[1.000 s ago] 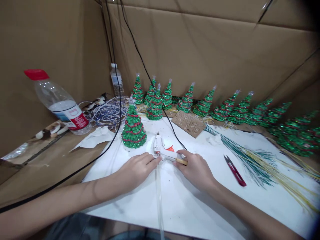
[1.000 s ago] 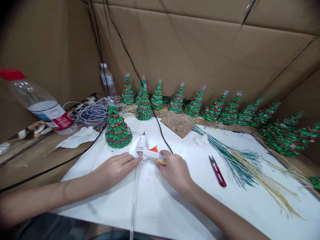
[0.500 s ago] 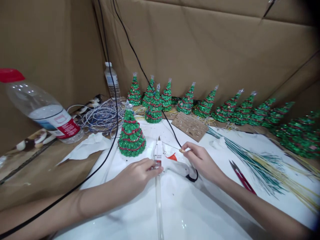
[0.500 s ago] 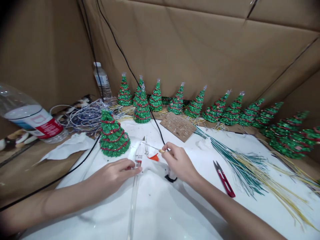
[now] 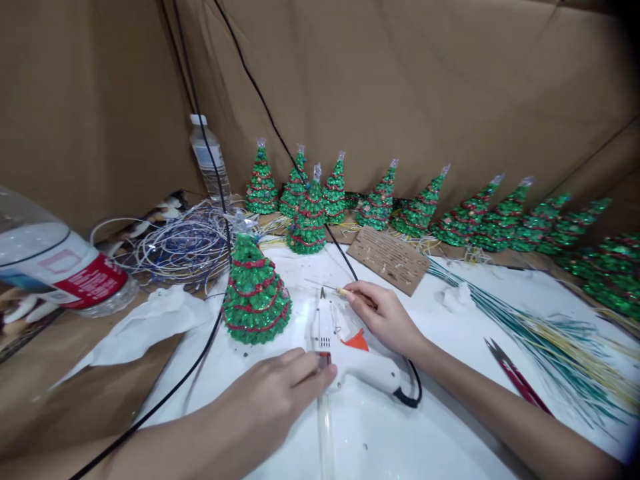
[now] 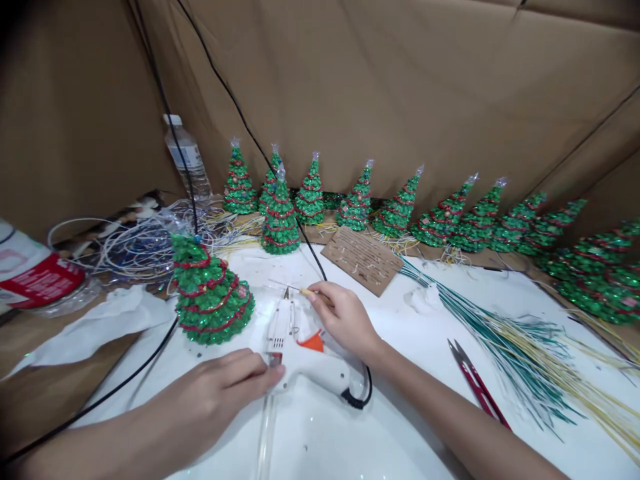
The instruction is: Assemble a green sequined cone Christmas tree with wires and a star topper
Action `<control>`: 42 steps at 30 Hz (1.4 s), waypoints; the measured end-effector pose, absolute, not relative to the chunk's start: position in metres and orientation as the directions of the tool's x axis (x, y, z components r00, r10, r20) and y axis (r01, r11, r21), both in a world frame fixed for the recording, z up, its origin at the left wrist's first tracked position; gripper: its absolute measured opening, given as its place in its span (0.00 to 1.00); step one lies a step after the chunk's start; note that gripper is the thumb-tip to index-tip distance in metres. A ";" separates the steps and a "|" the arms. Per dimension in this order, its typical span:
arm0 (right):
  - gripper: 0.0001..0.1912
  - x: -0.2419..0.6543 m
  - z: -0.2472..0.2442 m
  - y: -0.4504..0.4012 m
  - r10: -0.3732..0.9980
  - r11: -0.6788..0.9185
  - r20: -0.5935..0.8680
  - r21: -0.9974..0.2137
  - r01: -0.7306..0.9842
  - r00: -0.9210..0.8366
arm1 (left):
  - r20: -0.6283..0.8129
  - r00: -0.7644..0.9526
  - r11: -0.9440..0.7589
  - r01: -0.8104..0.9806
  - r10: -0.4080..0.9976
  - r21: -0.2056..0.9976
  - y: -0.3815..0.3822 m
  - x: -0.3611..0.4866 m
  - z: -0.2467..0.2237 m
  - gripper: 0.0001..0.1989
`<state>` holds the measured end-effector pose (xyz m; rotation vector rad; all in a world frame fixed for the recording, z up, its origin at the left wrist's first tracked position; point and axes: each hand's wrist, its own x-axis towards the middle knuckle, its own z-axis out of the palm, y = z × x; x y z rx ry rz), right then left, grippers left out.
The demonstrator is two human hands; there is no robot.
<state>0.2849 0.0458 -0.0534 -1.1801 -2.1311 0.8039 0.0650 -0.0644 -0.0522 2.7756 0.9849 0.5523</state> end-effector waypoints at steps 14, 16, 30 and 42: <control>0.14 0.291 -0.065 0.053 0.869 0.470 0.253 -0.689 0.551 -0.426 | 0.174 0.726 -0.738 0.604 0.665 0.302 -0.061 0.056 -0.049 0.19; 0.14 0.291 -0.066 0.054 0.866 0.480 0.266 -0.678 0.556 -0.423 | 0.173 0.728 -0.737 0.596 0.663 0.318 -0.062 0.056 -0.047 0.19; 0.08 0.291 -0.067 0.053 0.872 0.472 0.269 -0.685 0.555 -0.409 | 0.212 0.723 -0.748 0.594 0.658 0.296 -0.062 0.060 -0.040 0.21; 0.06 0.294 -0.069 0.051 0.882 0.463 0.269 -0.648 0.604 -0.387 | 0.260 0.717 -0.761 0.586 0.647 0.277 -0.062 0.059 -0.044 0.20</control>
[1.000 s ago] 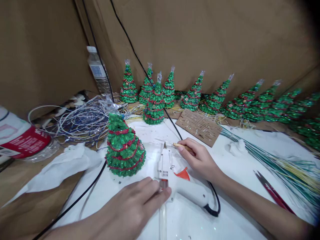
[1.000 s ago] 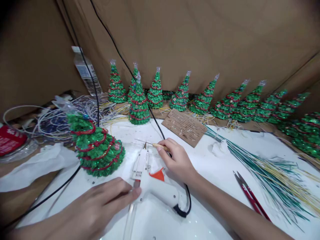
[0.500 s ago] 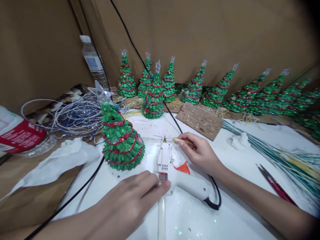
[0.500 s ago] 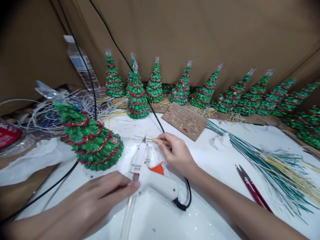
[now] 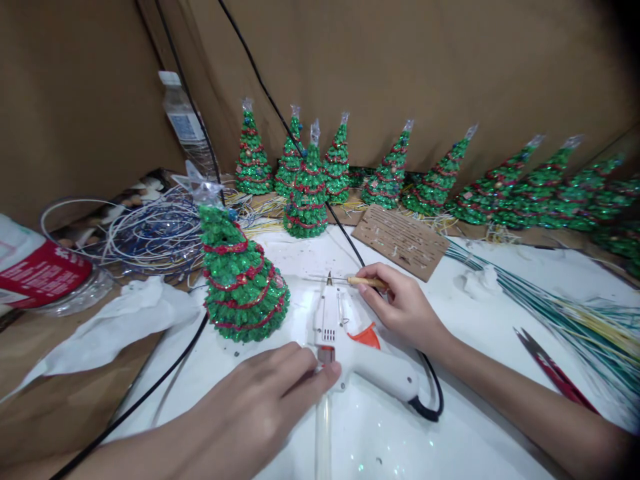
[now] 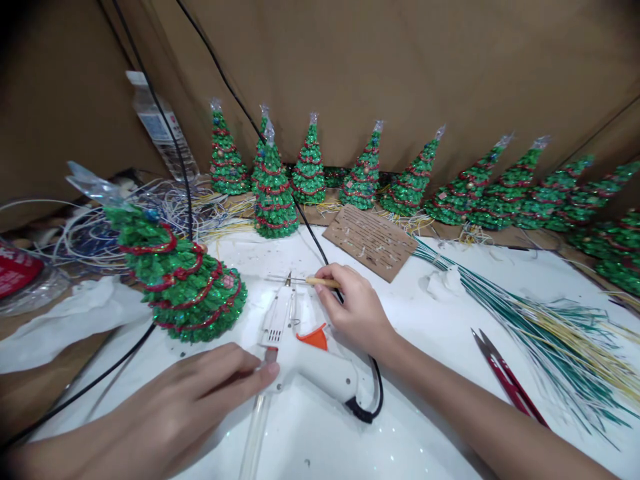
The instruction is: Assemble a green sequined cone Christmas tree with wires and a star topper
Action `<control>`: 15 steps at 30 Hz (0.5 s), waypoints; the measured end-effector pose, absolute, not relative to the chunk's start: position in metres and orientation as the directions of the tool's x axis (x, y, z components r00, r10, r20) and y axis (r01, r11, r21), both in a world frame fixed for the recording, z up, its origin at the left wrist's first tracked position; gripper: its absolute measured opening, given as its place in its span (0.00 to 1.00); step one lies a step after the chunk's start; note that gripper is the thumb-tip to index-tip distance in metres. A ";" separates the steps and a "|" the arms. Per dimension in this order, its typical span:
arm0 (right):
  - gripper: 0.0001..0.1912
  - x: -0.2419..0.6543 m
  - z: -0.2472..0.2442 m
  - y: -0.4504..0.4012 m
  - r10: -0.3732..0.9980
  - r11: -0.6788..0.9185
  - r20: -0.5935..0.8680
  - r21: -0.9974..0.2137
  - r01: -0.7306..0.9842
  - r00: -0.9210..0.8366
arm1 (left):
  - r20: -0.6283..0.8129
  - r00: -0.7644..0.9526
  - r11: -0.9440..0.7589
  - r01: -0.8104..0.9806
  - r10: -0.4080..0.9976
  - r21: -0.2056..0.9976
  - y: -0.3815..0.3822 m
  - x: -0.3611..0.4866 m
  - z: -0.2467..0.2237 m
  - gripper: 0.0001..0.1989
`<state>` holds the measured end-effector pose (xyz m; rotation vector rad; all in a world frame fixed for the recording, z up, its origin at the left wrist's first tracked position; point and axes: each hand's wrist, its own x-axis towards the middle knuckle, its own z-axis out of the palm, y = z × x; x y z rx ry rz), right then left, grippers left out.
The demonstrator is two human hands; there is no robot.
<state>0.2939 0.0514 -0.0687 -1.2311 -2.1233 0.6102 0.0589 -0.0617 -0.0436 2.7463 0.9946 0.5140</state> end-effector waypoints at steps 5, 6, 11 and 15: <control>0.06 0.293 -0.069 0.051 0.884 0.459 0.263 -0.646 0.610 -0.387 | 0.261 0.725 -0.769 0.576 0.638 0.279 -0.062 0.058 -0.045 0.20; 0.06 0.293 -0.069 0.051 0.883 0.460 0.261 -0.644 0.611 -0.390 | 0.263 0.723 -0.768 0.576 0.638 0.281 -0.061 0.058 -0.045 0.20; 0.06 0.293 -0.068 0.051 0.881 0.463 0.254 -0.636 0.617 -0.399 | 0.261 0.725 -0.769 0.577 0.637 0.276 -0.060 0.059 -0.045 0.19; 0.06 0.292 -0.067 0.050 0.878 0.465 0.250 -0.643 0.608 -0.407 | 0.250 0.727 -0.768 0.589 0.640 0.253 -0.060 0.059 -0.044 0.18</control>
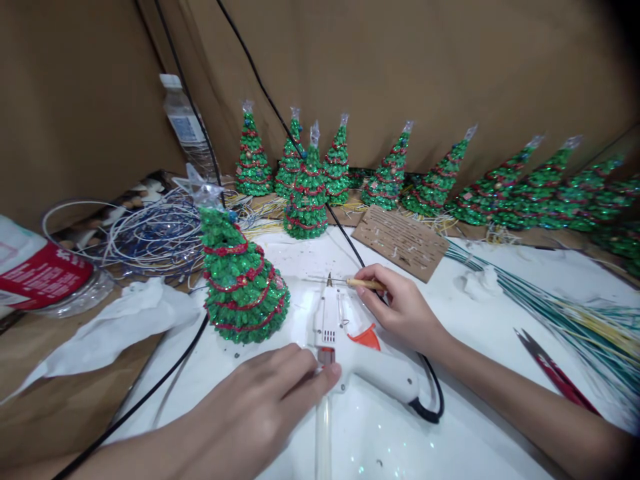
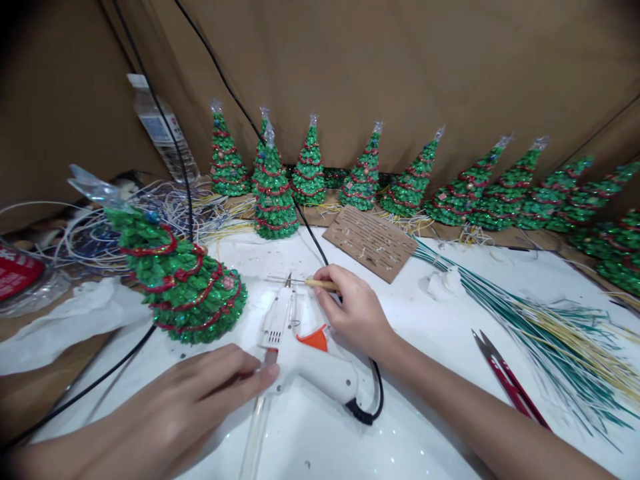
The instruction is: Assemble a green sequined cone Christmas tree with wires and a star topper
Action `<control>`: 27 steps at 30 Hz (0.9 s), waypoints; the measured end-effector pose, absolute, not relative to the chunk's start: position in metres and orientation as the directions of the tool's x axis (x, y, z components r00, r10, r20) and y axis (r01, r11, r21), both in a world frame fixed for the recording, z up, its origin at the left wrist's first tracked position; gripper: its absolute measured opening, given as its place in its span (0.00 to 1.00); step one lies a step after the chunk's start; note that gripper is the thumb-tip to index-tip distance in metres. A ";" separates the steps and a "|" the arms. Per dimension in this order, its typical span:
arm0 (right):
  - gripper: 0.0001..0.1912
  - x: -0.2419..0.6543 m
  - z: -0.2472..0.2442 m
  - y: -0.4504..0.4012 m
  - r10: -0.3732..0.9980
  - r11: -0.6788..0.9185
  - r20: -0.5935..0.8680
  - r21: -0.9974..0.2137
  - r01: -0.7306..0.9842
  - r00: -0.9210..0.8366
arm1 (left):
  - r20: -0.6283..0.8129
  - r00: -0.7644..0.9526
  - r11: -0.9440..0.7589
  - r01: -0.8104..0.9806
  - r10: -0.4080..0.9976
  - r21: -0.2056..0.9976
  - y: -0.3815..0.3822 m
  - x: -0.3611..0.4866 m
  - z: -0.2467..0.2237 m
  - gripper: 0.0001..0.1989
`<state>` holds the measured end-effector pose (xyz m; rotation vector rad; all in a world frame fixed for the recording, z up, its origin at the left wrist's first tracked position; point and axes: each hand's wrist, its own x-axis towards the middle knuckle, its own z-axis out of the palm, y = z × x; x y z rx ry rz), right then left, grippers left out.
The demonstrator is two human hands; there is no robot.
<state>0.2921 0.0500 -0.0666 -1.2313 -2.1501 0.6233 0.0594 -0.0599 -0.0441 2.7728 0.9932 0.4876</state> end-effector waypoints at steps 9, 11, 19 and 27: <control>0.10 0.291 -0.067 0.050 0.861 0.497 0.282 -0.643 0.583 -0.423 | 0.212 0.731 -0.759 0.596 0.648 0.264 -0.061 0.057 -0.043 0.19; 0.10 0.292 -0.068 0.051 0.859 0.500 0.284 -0.644 0.579 -0.426 | 0.199 0.733 -0.756 0.599 0.650 0.264 -0.063 0.057 -0.044 0.19; 0.09 0.290 -0.068 0.050 0.860 0.497 0.279 -0.646 0.579 -0.427 | 0.198 0.729 -0.751 0.600 0.655 0.274 -0.063 0.056 -0.047 0.20; 0.09 0.290 -0.066 0.050 0.852 0.504 0.274 -0.656 0.561 -0.446 | 0.203 0.729 -0.754 0.603 0.654 0.261 -0.065 0.055 -0.047 0.20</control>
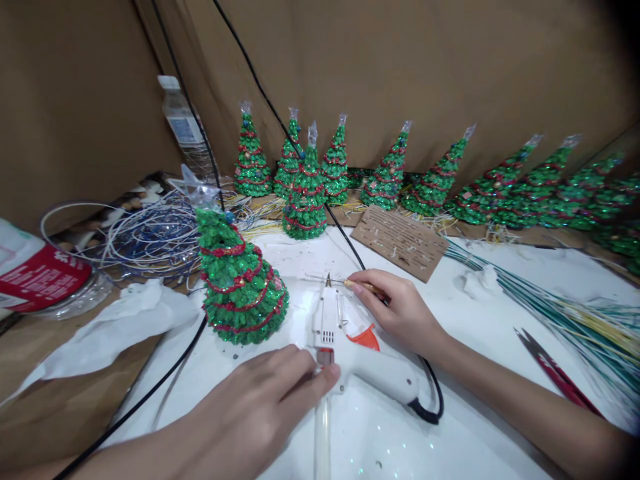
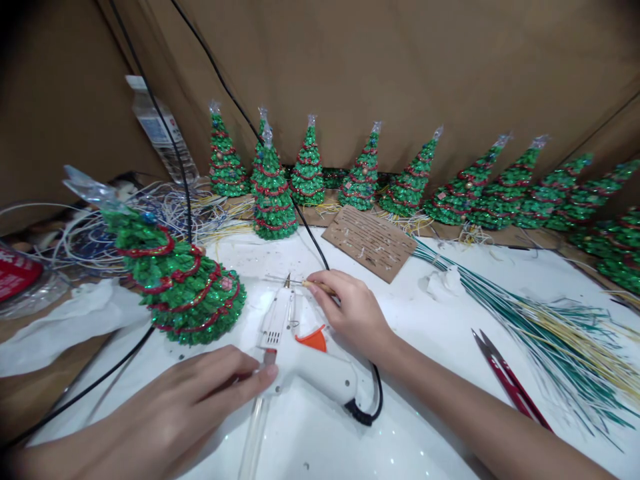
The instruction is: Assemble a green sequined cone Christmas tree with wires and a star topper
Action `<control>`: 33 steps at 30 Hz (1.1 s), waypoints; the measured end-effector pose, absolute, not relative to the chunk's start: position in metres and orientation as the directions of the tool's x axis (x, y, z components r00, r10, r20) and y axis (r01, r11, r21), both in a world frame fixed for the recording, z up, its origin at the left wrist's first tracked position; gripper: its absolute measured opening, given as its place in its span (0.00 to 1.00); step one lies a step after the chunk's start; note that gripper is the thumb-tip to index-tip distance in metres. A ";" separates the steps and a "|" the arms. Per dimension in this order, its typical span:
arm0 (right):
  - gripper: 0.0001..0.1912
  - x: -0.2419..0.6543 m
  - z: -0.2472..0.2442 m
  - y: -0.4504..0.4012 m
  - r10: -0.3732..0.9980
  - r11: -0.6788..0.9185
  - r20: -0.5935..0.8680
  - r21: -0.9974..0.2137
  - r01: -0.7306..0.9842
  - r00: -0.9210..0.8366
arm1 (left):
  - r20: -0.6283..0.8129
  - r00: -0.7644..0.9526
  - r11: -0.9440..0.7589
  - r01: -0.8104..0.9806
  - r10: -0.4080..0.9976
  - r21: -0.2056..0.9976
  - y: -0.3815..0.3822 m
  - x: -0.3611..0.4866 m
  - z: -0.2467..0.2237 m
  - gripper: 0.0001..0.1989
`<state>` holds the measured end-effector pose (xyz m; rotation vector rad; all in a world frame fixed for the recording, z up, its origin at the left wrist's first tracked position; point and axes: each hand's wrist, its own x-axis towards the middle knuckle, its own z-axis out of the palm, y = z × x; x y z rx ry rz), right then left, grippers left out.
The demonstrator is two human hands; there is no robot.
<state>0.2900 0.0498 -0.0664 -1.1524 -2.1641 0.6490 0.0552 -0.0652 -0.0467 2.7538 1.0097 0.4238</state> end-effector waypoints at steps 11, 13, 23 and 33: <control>0.08 0.291 -0.068 0.051 0.854 0.500 0.259 -0.650 0.572 -0.452 | 0.199 0.727 -0.750 0.604 0.657 0.269 -0.064 0.055 -0.049 0.21; 0.08 0.291 -0.068 0.051 0.852 0.502 0.258 -0.647 0.574 -0.455 | 0.203 0.727 -0.751 0.604 0.656 0.268 -0.064 0.055 -0.048 0.21; 0.08 0.293 -0.066 0.052 0.842 0.517 0.254 -0.629 0.581 -0.476 | 0.226 0.722 -0.754 0.602 0.654 0.261 -0.063 0.056 -0.049 0.20; 0.08 0.295 -0.067 0.052 0.839 0.524 0.262 -0.626 0.578 -0.477 | 0.224 0.724 -0.756 0.598 0.652 0.266 -0.063 0.056 -0.049 0.19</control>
